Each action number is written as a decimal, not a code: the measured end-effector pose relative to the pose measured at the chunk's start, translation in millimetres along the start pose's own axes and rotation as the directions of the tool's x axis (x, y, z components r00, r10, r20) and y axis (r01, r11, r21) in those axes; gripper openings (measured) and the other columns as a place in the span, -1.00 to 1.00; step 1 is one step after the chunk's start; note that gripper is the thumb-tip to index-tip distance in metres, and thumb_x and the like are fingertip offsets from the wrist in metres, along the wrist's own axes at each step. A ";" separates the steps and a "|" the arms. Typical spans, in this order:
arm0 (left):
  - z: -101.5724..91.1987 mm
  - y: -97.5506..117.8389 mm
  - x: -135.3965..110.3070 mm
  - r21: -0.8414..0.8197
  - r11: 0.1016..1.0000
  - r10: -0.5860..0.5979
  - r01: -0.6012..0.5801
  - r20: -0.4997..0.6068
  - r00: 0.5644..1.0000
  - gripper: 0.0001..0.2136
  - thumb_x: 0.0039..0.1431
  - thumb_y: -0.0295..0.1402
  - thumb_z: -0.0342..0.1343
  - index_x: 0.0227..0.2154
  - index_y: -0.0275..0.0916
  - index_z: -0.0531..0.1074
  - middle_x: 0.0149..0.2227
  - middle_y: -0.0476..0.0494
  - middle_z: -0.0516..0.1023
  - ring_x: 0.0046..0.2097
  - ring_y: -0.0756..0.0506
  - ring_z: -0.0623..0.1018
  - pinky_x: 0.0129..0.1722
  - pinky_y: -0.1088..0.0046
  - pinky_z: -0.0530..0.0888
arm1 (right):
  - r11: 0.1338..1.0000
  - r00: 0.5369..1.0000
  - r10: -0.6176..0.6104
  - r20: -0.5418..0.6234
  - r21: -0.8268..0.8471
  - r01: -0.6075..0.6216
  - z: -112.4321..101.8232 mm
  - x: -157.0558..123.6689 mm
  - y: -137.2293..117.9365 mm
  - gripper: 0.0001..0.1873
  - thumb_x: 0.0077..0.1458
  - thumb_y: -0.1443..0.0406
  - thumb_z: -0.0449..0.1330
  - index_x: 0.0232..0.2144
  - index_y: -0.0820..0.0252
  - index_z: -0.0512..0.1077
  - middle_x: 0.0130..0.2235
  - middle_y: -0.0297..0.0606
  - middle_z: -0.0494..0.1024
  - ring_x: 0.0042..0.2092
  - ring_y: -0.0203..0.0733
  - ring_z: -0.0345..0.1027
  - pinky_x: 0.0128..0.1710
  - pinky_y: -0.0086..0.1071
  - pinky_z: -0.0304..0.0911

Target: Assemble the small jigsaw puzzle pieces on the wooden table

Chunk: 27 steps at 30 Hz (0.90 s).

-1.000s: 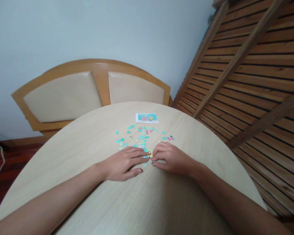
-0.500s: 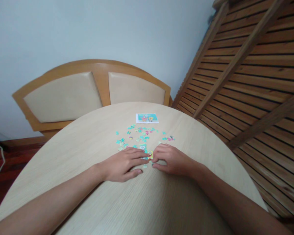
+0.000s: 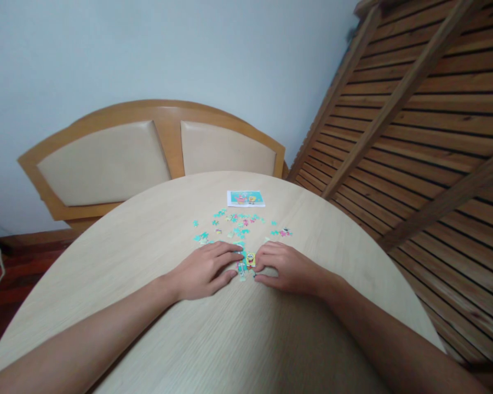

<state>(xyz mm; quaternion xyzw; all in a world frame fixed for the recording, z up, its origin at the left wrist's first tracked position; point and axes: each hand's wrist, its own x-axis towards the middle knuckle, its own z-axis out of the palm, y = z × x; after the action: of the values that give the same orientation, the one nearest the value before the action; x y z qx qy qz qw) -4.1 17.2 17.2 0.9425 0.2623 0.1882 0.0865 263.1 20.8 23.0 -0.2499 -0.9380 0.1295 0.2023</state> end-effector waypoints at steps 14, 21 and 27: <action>2.5 -6.4 -0.7 -0.033 0.999 0.032 -0.032 -0.015 0.999 -0.71 0.42 -0.29 -0.04 0.11 -0.16 0.40 0.14 -0.24 0.45 0.16 -0.21 0.45 0.16 0.11 0.41 | 0.806 0.754 0.468 -0.462 -0.126 -0.578 -8.8 -21.2 62.4 -0.82 0.18 0.32 0.16 -0.17 0.15 0.52 -0.15 -0.16 0.58 -0.07 -0.01 0.43 -0.01 -0.10 0.31; 3.3 -6.3 -2.2 -0.028 0.999 0.045 -0.044 0.021 0.999 -0.71 0.43 -0.29 -0.05 0.11 -0.16 0.41 0.15 -0.25 0.44 0.16 -0.21 0.45 0.15 0.13 0.41 | 0.676 0.636 0.575 -0.515 -0.140 -0.724 -2.7 -32.8 84.2 -0.77 0.17 0.14 0.24 -0.23 0.12 0.59 -0.14 -0.10 0.58 -0.09 0.03 0.43 -0.03 -0.05 0.32; 5.2 -8.2 -0.8 -0.019 0.999 0.047 -0.046 0.034 0.998 -0.72 0.43 -0.30 -0.05 0.09 -0.18 0.42 0.15 -0.26 0.44 0.16 -0.22 0.44 0.16 0.12 0.40 | 0.662 0.611 0.649 -0.452 -0.060 -0.747 -5.0 -30.7 85.9 -0.81 0.15 0.18 0.25 -0.24 0.12 0.58 -0.11 -0.11 0.58 -0.04 0.03 0.43 0.01 -0.04 0.31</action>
<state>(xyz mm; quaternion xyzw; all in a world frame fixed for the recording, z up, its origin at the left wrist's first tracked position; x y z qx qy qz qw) -6.4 23.4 10.0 0.9506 0.2371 0.1764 0.0951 325.5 77.7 -11.8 -0.6413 -0.7113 0.0299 0.2864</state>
